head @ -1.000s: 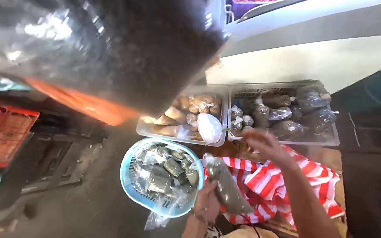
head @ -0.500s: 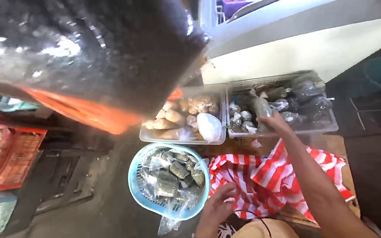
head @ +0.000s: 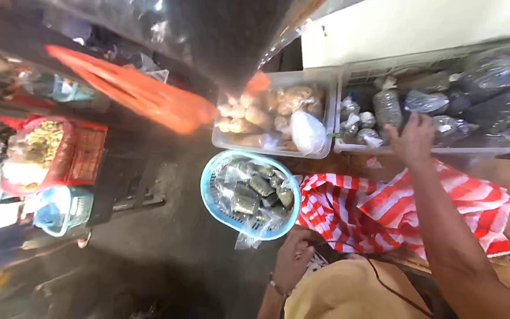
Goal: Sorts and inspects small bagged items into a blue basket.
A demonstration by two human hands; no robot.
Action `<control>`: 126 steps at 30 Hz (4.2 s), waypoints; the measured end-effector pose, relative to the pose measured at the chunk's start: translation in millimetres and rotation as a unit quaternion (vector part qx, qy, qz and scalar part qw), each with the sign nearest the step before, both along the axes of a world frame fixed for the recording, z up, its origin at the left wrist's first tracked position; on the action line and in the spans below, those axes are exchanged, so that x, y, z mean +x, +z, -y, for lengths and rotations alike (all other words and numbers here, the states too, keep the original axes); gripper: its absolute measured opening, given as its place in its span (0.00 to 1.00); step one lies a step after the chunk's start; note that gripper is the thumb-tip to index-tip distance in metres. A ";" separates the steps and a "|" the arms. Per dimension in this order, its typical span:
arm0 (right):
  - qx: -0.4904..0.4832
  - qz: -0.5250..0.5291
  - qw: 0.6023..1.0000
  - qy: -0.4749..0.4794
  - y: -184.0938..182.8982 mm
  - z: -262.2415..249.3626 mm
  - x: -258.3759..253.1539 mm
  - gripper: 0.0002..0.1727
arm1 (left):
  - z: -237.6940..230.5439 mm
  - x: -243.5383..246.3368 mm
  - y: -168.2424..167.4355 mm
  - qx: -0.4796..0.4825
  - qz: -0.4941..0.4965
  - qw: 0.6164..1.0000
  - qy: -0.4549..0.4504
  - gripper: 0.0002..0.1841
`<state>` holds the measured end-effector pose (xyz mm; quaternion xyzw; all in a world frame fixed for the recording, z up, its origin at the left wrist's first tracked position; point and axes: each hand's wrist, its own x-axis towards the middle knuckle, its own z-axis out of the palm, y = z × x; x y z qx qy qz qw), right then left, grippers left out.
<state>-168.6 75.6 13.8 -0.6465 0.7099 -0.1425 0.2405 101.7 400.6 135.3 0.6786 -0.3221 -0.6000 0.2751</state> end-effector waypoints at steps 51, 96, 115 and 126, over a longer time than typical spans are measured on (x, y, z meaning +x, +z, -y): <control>0.171 0.668 0.646 -0.328 97.1 -273.5 215.5 0.20 | 81.6 177.4 -97.0 -0.096 0.145 0.842 -0.511 0.21; -0.007 0.658 0.632 -0.409 77.0 -132.8 54.1 0.37 | 368.1 -27.1 29.6 -0.330 -0.151 0.932 -0.019 0.22; -0.045 0.671 0.625 -0.396 72.7 72.8 34.0 0.34 | 414.1 -3.2 -51.5 -0.118 -0.029 0.992 -0.044 0.20; -0.024 0.539 0.824 -0.171 92.7 -11.9 123.1 0.16 | 162.7 261.8 -1.5 -0.131 -0.085 0.978 -0.140 0.18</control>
